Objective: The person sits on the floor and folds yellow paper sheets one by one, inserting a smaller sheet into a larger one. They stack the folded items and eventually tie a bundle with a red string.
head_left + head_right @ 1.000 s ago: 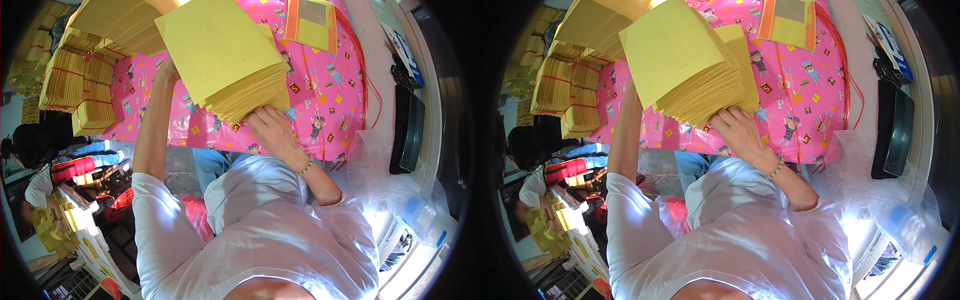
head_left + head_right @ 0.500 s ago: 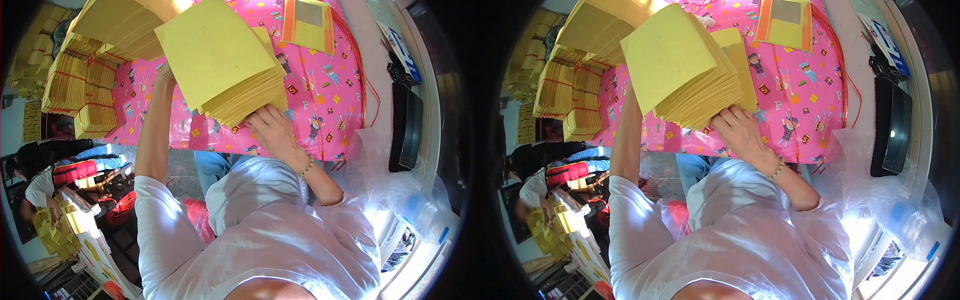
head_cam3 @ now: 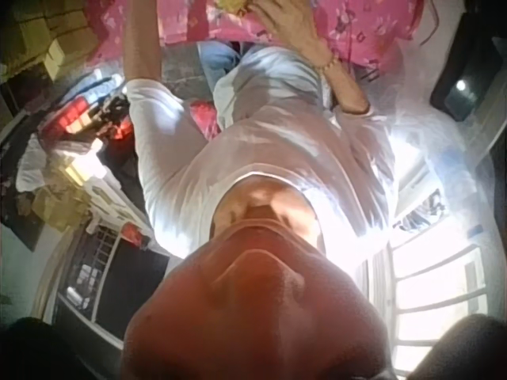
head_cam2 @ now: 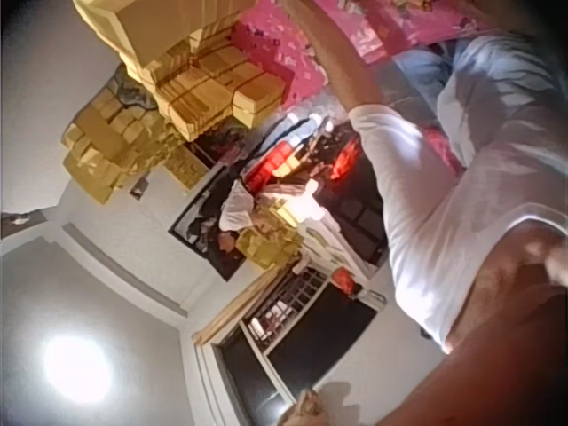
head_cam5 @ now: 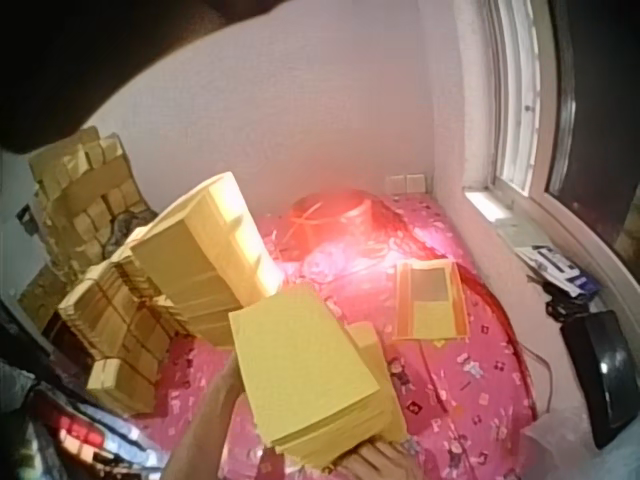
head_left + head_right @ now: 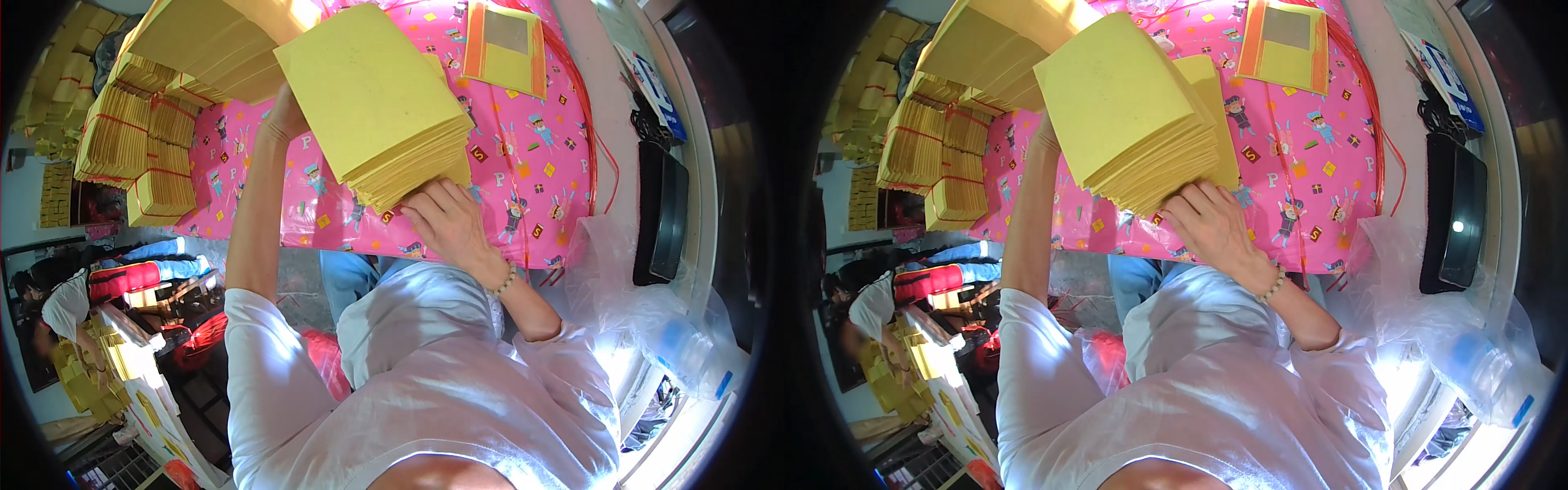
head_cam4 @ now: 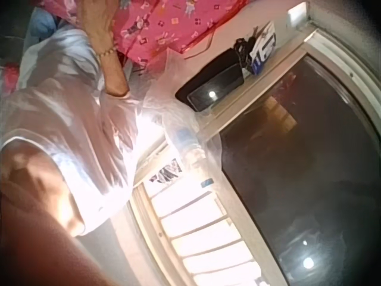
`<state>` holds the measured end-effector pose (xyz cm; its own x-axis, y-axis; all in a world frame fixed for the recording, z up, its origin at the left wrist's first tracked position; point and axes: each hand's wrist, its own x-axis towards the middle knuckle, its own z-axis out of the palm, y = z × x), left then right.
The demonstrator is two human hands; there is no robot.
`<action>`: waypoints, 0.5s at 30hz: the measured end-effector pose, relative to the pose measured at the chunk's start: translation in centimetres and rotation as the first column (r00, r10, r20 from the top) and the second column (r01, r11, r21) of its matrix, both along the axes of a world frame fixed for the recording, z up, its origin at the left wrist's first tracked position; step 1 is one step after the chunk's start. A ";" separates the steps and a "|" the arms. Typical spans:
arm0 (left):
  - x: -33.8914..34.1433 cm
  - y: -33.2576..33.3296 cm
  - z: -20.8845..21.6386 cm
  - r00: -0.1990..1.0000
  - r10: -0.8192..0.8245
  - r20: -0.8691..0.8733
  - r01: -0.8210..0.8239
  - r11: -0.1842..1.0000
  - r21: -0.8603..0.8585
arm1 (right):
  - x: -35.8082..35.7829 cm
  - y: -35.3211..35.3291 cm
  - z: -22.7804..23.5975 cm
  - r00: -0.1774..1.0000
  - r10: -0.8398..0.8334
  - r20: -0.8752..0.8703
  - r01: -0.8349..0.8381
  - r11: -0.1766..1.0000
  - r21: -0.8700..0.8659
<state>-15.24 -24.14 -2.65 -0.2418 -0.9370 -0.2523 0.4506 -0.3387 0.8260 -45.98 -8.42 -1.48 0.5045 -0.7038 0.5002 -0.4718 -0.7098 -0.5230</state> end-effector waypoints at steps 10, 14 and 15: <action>0.9 0.4 -0.9 0.993 -0.071 -0.099 0.073 0.997 0.015 | 0.8 -0.4 1.0 1.000 0.023 -0.016 -0.024 0.997 -0.076; 0.0 0.6 -0.7 0.996 -0.032 -0.086 0.030 0.999 -0.021 | 0.7 -0.4 1.0 1.000 0.011 0.007 -0.010 0.996 -0.093; 1.2 0.2 -1.2 0.971 -0.039 -0.234 0.062 0.994 0.091 | 0.9 -0.4 1.1 0.999 0.018 0.028 -0.015 0.995 -0.097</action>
<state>-14.07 -23.95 -3.87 -0.3508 -0.8958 -0.2731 0.6058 -0.4394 0.6632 -45.06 -8.87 -0.42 0.4999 -0.6431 0.5801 -0.4458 -0.7653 -0.4642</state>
